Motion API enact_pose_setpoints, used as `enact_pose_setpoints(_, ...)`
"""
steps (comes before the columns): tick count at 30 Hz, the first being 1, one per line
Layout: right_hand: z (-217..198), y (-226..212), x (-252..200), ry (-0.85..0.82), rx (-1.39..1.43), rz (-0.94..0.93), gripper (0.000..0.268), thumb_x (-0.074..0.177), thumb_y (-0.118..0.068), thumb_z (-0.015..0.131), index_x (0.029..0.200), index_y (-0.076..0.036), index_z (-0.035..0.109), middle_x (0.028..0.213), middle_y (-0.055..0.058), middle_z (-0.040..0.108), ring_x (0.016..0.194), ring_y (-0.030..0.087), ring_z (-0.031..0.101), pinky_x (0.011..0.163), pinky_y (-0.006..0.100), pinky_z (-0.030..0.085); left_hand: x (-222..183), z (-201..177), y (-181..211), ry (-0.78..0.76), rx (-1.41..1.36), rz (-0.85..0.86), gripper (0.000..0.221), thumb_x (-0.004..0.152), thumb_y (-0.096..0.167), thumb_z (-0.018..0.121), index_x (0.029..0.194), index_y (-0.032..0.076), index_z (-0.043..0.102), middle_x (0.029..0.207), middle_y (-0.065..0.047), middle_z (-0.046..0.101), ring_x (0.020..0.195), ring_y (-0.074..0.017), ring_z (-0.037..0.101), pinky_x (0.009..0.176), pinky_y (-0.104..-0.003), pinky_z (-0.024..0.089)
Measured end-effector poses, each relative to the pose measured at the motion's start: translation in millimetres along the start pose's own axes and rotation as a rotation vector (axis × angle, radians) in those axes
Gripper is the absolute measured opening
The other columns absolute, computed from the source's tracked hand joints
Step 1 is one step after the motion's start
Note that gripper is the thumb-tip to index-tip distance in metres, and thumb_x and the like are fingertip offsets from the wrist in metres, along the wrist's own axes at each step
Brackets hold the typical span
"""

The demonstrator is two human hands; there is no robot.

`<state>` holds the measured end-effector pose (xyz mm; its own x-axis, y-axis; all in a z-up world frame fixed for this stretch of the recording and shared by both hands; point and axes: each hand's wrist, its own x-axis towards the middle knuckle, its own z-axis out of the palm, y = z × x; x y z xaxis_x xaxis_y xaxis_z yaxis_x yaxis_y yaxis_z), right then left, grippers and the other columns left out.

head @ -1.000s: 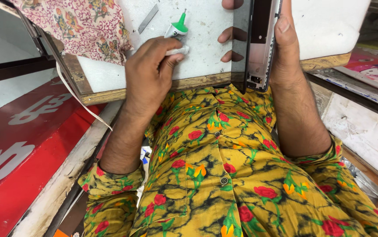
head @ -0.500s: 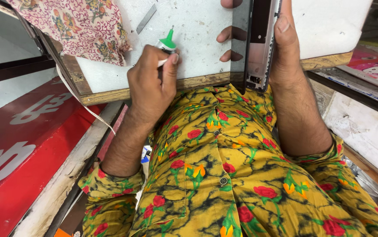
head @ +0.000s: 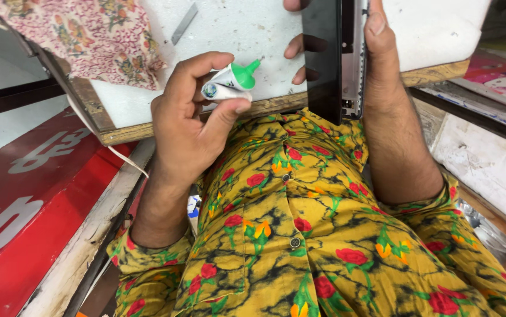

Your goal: The person cleans the back of a smartphone with a cloth, applies adhesive along the frame edges, and secures the device with a green rubber band. The phone is handled repeatedly and inspected throughout the process.

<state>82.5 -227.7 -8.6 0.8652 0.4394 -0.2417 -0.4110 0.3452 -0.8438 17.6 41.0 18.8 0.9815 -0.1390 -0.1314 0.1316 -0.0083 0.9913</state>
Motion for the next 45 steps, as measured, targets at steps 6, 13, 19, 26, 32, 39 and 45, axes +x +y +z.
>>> enact_pose_setpoints(6,0.3,-0.5,-3.1,-0.012,-0.001,-0.014,0.09,0.102,-0.069,0.064,0.149,0.004,0.04,0.141,0.023,0.052,0.106,0.03,0.067,0.074,0.041,0.063,9.8,-0.2,43.1,-0.157,0.061,0.039,0.04,0.099,0.003,0.08,0.133,-0.002,0.061,0.119,-0.01,0.07,0.102,-0.0098,0.067,0.092,-0.022,0.056)
enact_pose_setpoints(13,3.4,11.1,10.7,-0.078,-0.217,-0.082,0.079,0.103,-0.054,0.071,0.151,-0.001,0.037,0.14,0.014,0.051,0.128,0.02,0.052,0.106,0.032,0.048,28.6,7.2,62.9,-0.248,0.148,0.174,0.041,0.103,0.005,0.079,0.138,0.003,0.057,0.116,-0.011,0.063,0.105,-0.0168,0.067,0.095,-0.026,0.056)
enact_pose_setpoints(19,-6.2,17.3,10.8,-0.065,-0.28,-0.096,0.079,0.104,-0.049,0.07,0.158,-0.003,0.033,0.151,0.009,0.046,0.144,0.016,0.043,0.118,0.03,0.037,34.7,16.0,53.3,-0.315,0.144,0.224,0.03,0.106,0.002,0.072,0.133,0.007,0.059,0.128,-0.011,0.064,0.111,-0.0215,0.072,0.09,-0.027,0.061)
enact_pose_setpoints(26,-16.2,15.2,1.2,-0.059,-0.106,0.059,0.066,0.109,-0.045,0.067,0.148,0.004,0.045,0.129,0.01,0.056,0.11,0.014,0.059,0.093,0.029,0.056,28.8,23.9,37.7,-0.255,0.441,0.397,0.036,0.091,0.004,0.08,0.125,0.007,0.067,0.116,-0.005,0.067,0.109,-0.0282,0.06,0.095,-0.038,0.052)
enact_pose_setpoints(32,-16.1,9.3,1.1,-0.083,-0.099,0.111,0.064,0.11,-0.047,0.066,0.142,0.005,0.047,0.119,0.017,0.066,0.102,0.023,0.073,0.085,0.034,0.064,22.1,28.8,41.9,-0.191,0.575,0.488,0.034,0.086,0.008,0.081,0.118,0.008,0.072,0.11,0.0,0.066,0.107,-0.026,0.056,0.095,-0.042,0.044)
enact_pose_setpoints(39,-13.0,6.4,2.6,-0.078,-0.161,0.098,0.063,0.11,-0.049,0.065,0.136,0.007,0.052,0.115,0.018,0.067,0.098,0.024,0.073,0.082,0.035,0.064,20.0,32.7,40.1,-0.171,0.63,0.534,0.03,0.088,0.012,0.081,0.117,0.01,0.073,0.109,0.003,0.065,0.108,-0.0242,0.056,0.095,-0.043,0.041)
enact_pose_setpoints(45,-17.5,11.2,3.2,-0.087,-0.123,0.096,0.058,0.11,-0.044,0.063,0.137,0.007,0.051,0.116,0.016,0.066,0.098,0.023,0.073,0.081,0.034,0.064,19.3,34.5,40.1,-0.158,0.641,0.561,0.025,0.092,0.013,0.082,0.116,0.01,0.074,0.108,0.004,0.065,0.104,-0.0231,0.055,0.095,-0.042,0.04)
